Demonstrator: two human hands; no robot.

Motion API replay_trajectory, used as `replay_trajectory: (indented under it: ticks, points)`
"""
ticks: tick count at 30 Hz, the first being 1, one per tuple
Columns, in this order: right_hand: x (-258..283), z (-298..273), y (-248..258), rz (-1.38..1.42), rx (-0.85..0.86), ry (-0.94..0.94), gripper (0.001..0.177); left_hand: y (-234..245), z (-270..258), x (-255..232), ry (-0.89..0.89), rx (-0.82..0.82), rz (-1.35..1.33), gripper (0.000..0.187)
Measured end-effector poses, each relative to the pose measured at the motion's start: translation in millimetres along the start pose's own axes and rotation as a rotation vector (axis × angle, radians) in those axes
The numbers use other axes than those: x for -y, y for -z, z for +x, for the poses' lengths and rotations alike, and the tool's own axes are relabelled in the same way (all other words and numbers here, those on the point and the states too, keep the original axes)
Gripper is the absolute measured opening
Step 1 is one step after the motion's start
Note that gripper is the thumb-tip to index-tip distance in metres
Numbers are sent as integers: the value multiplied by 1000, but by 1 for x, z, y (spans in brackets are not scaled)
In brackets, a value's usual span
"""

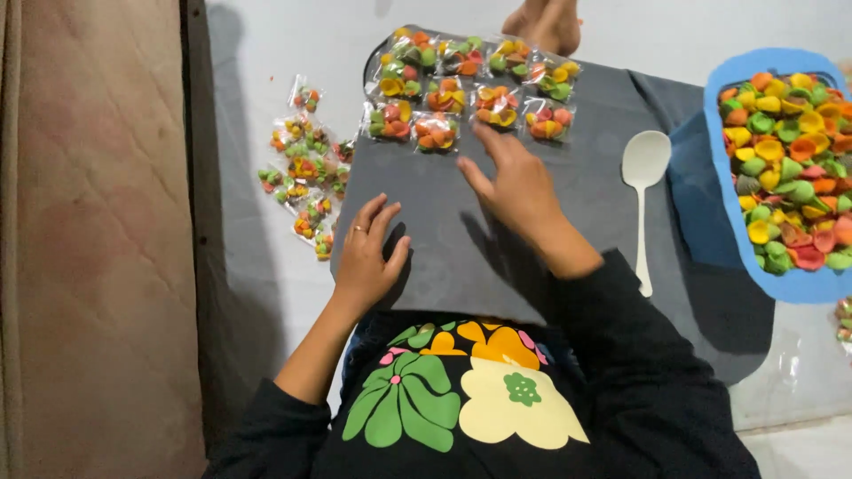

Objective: Manually filling small plastic bags with colorful snacks from a large container.

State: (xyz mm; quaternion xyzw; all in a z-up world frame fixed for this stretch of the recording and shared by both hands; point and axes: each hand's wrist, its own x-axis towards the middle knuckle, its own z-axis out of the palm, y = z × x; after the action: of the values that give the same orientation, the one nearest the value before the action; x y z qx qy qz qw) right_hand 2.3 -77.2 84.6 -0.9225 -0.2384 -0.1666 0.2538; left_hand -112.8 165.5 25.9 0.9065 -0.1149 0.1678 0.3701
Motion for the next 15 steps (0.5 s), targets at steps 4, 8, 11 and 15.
replay_trajectory:
  ticks: [4,8,11,15]
  points:
    - [18,-55,92,119,-14,19,47,-1,1,-2,-52,24,77,48]
    - [-38,-154,173,42,-371,165,34,-4,-4,1,-44,26,94,45]
    - [-96,-236,200,34,-415,62,32,-5,-1,4,-60,30,114,45]
    - [-199,-344,210,17,-477,-74,30,-10,3,4,-55,50,172,47]
